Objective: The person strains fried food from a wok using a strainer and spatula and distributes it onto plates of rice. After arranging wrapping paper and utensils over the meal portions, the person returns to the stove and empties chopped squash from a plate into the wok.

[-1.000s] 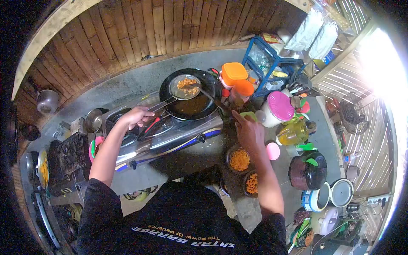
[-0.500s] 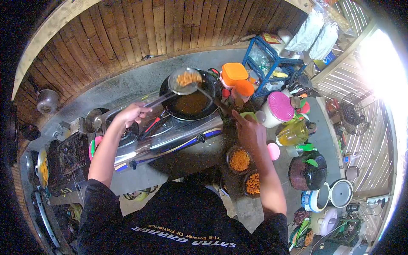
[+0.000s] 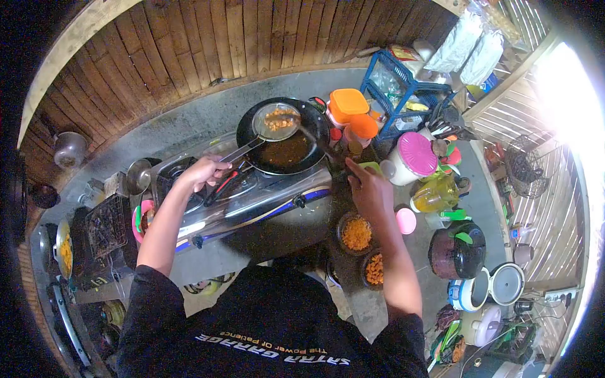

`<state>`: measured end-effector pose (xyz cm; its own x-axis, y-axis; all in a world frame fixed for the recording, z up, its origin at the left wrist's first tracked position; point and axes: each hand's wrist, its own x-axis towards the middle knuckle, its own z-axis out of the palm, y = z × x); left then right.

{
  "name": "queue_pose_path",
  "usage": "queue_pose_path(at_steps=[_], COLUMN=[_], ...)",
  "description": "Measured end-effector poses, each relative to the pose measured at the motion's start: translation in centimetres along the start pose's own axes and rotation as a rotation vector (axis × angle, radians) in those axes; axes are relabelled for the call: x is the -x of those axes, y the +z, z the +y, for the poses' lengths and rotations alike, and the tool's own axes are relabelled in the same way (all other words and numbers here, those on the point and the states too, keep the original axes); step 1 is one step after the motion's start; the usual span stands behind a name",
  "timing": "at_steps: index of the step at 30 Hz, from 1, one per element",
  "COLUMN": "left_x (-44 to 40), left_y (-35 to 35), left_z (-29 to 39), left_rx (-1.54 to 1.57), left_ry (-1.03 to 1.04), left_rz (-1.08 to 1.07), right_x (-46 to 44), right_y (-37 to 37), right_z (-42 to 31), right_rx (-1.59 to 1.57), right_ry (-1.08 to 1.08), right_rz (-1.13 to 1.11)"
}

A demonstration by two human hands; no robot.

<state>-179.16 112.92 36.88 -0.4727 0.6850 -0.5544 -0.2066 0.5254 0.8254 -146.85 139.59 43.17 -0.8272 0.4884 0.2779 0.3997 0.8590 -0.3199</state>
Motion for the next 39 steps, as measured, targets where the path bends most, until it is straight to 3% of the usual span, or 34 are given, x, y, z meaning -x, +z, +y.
queue_pose_path(at_steps=[5,14,20,23,28,32,35,39], left_x=[0.5,1.3,0.8,0.7,-0.1,1.4,0.5,0.6], left_y=[0.4,0.9,0.5,0.7,0.3,0.5,-0.1,-0.1], left_z=[0.2,1.1,0.4,0.4,-0.2,1.4,0.6,0.4], left_rx=[-0.005,-0.166,-0.149,-0.119,-0.092,-0.072,-0.039,-0.038], left_ry=[-0.018,-0.046,-0.034,-0.004,-0.006,-0.025,-0.004,-0.012], left_rz=[-0.02,-0.018,-0.02,-0.018,-0.028,-0.027,-0.015,-0.022], right_x=[-1.0,-0.7,-1.0,-0.6,0.6,1.1,1.7,2.9], right_y=[0.5,3.9,3.3,3.2,4.7,3.0,0.5,1.2], right_z=[1.5,1.1,1.5,0.8,1.4,0.7,-0.4,-0.6], right_rx=[-0.13,-0.097,-0.164,-0.07,-0.176,-0.171,-0.179,-0.048], right_ry=[-0.001,0.004,0.011,0.075,0.004,0.018,0.074,-0.012], right_rz=[0.061,-0.038,0.042,-0.024,-0.018,0.058,-0.022,-0.05])
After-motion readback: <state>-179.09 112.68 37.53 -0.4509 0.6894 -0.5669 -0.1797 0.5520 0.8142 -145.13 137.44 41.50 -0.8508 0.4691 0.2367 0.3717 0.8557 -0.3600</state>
